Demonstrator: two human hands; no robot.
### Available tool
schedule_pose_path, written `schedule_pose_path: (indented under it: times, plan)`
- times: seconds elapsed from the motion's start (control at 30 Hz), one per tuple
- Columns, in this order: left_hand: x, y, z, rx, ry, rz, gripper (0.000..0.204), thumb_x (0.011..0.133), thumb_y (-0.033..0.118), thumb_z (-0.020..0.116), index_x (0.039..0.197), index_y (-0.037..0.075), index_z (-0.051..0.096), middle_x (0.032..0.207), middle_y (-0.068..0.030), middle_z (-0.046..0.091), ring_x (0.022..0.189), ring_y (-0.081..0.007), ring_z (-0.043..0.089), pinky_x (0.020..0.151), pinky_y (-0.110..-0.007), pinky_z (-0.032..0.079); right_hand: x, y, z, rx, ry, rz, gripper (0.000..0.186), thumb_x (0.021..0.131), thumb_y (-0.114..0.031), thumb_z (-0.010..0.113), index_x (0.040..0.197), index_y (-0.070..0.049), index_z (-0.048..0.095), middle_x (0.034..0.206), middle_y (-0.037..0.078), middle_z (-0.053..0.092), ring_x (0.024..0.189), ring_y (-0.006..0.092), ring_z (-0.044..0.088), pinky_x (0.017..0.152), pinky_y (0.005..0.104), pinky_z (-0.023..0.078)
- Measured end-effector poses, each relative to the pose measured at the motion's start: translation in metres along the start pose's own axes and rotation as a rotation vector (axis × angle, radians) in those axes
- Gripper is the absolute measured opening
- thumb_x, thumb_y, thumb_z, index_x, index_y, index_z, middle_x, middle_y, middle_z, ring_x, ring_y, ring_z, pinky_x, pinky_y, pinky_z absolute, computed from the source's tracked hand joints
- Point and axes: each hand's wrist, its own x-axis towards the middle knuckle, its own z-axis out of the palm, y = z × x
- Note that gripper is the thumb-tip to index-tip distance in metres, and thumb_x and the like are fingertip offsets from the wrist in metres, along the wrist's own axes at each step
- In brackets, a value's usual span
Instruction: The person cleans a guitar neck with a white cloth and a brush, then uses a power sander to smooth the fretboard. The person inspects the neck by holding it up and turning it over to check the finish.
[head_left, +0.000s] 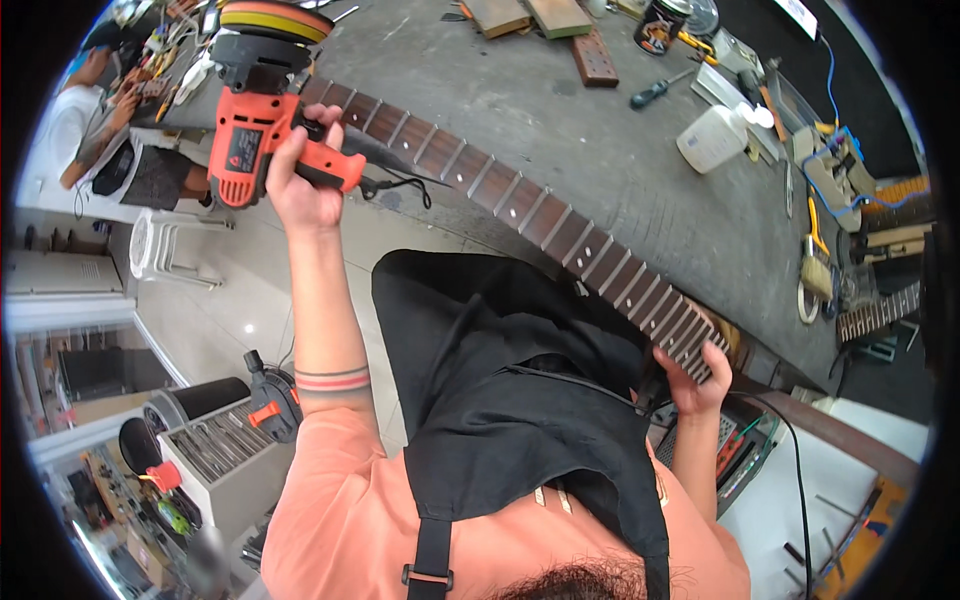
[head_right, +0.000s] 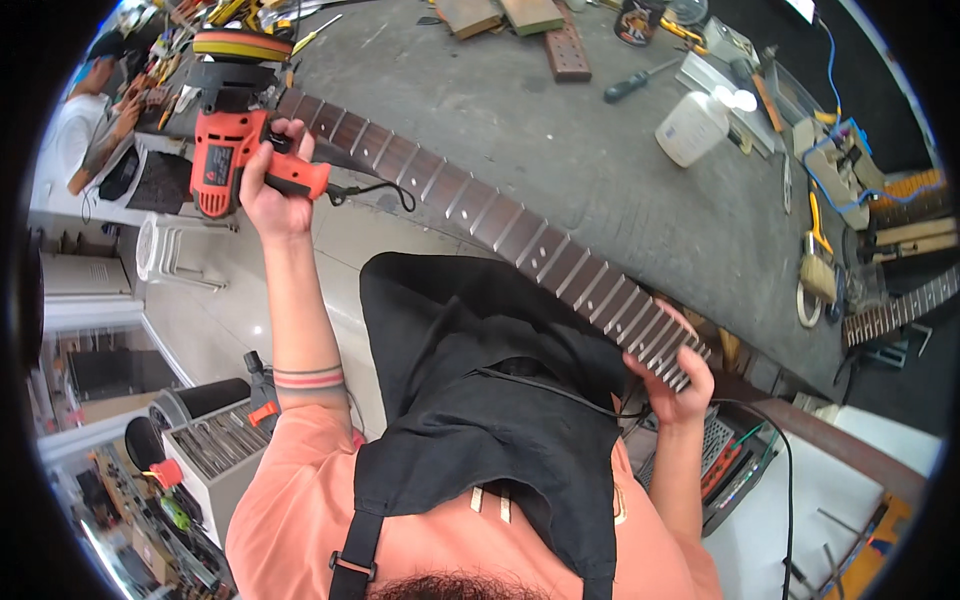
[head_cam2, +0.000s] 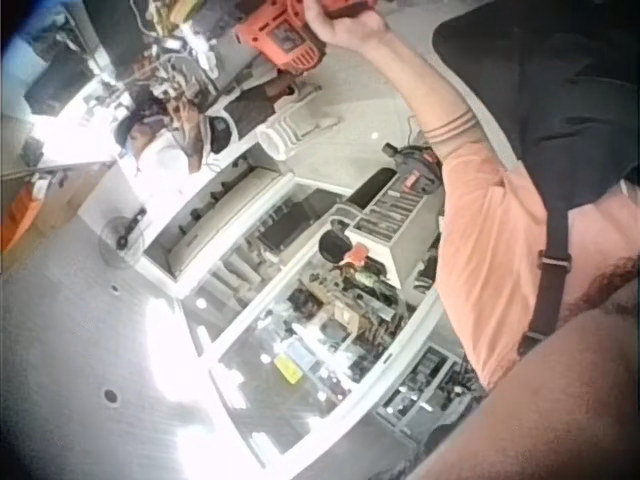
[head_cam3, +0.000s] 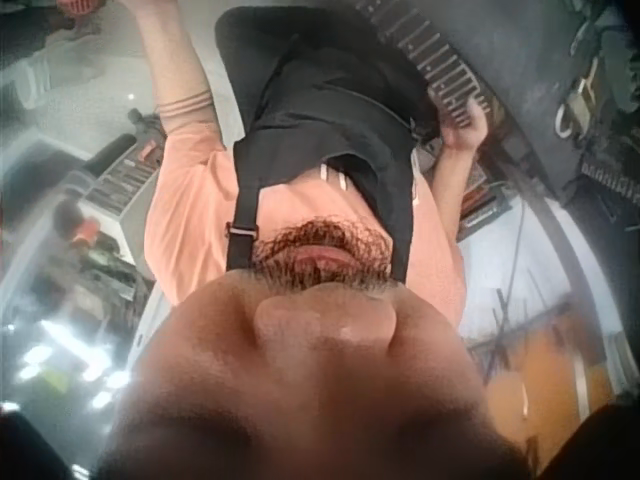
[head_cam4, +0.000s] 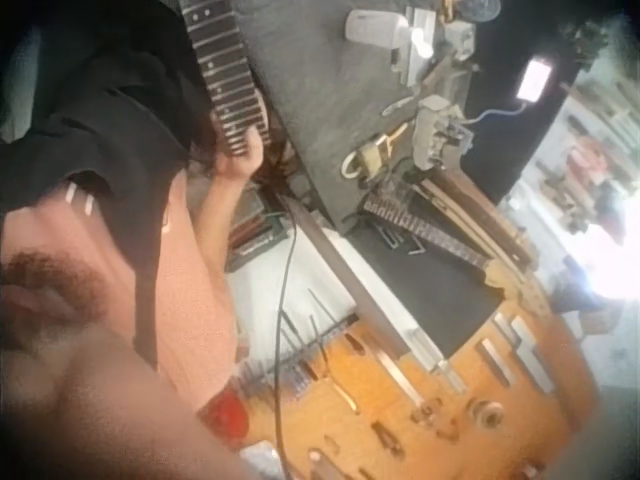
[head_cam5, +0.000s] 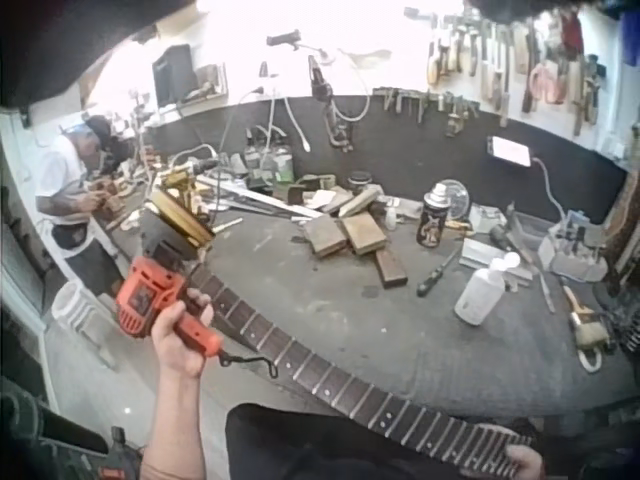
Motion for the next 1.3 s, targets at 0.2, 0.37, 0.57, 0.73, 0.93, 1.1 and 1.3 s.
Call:
schedule_pose_path:
  times: [0.2,0.37,0.57,0.73,0.93,1.1,1.3]
  plan:
    - [-0.012,0.029,0.018,0.191,-0.087,-0.084,0.052,0.099,0.002,0.063,0.149,-0.009,0.055,0.126,-0.0225,0.072,0.123,-0.0384,0.072,0.128,-0.066,0.044,0.037,0.005,0.038,0.023,-0.011,-0.009,0.072,0.101,-0.018,0.068,0.165,0.005,0.044,0.152,0.022,0.065,0.137,0.0382,0.068,0.115,0.0580,0.060]
    - [-0.102,0.060,0.032,0.663,-0.025,-0.245,0.050,0.092,0.005,0.074,0.140,-0.009,0.065,0.120,-0.0222,0.078,0.105,-0.0306,0.078,0.093,-0.043,0.064,0.041,-0.009,0.053,-0.163,0.043,0.016,0.093,0.083,-0.012,0.085,0.165,0.005,0.045,0.150,0.022,0.066,0.134,0.0365,0.071,0.115,0.0587,0.059]
    - [-0.173,0.066,0.045,1.217,-0.178,-0.084,0.047,0.092,-0.001,0.083,0.138,-0.001,0.072,0.123,-0.0104,0.078,0.107,-0.0187,0.074,0.094,-0.033,0.057,0.056,-0.011,0.041,-0.288,-0.009,0.007,0.095,0.078,-0.006,0.085,0.165,0.003,0.047,0.150,0.021,0.066,0.133,0.0371,0.071,0.114,0.0573,0.061]
    - [-0.175,0.055,0.079,1.404,-0.396,0.289,0.060,0.090,-0.003,0.087,0.147,-0.003,0.068,0.153,-0.0171,0.068,0.135,-0.0282,0.068,0.117,-0.039,0.050,0.058,-0.008,0.047,-0.282,-0.013,-0.006,0.094,0.076,-0.004,0.081,0.163,0.007,0.048,0.149,0.023,0.067,0.133,0.0367,0.071,0.115,0.0571,0.060]
    - [-0.179,0.041,0.103,1.378,-0.413,0.193,0.067,0.088,-0.008,0.082,0.151,-0.002,0.064,0.158,-0.0189,0.066,0.141,-0.0308,0.067,0.120,-0.039,0.048,0.057,-0.010,0.054,-0.267,-0.021,0.000,0.092,0.076,-0.002,0.078,0.162,0.009,0.048,0.148,0.025,0.067,0.133,0.0371,0.072,0.116,0.0570,0.059]
    - [-0.185,0.040,0.106,1.432,-0.412,0.174,0.064,0.090,-0.004,0.084,0.150,-0.003,0.063,0.149,-0.0180,0.070,0.135,-0.0297,0.069,0.118,-0.037,0.049,0.058,-0.009,0.054,-0.239,-0.037,-0.005,0.089,0.076,-0.002,0.076,0.160,0.010,0.051,0.148,0.025,0.067,0.133,0.0370,0.071,0.117,0.0568,0.058]
    - [-0.194,0.033,0.118,1.430,-0.344,0.201,0.045,0.092,-0.002,0.086,0.136,-0.001,0.073,0.127,-0.0118,0.079,0.116,-0.0230,0.075,0.106,-0.035,0.055,0.059,-0.010,0.052,-0.242,-0.037,-0.014,0.088,0.074,-0.006,0.077,0.157,0.010,0.055,0.145,0.024,0.068,0.131,0.0343,0.071,0.115,0.0561,0.059]
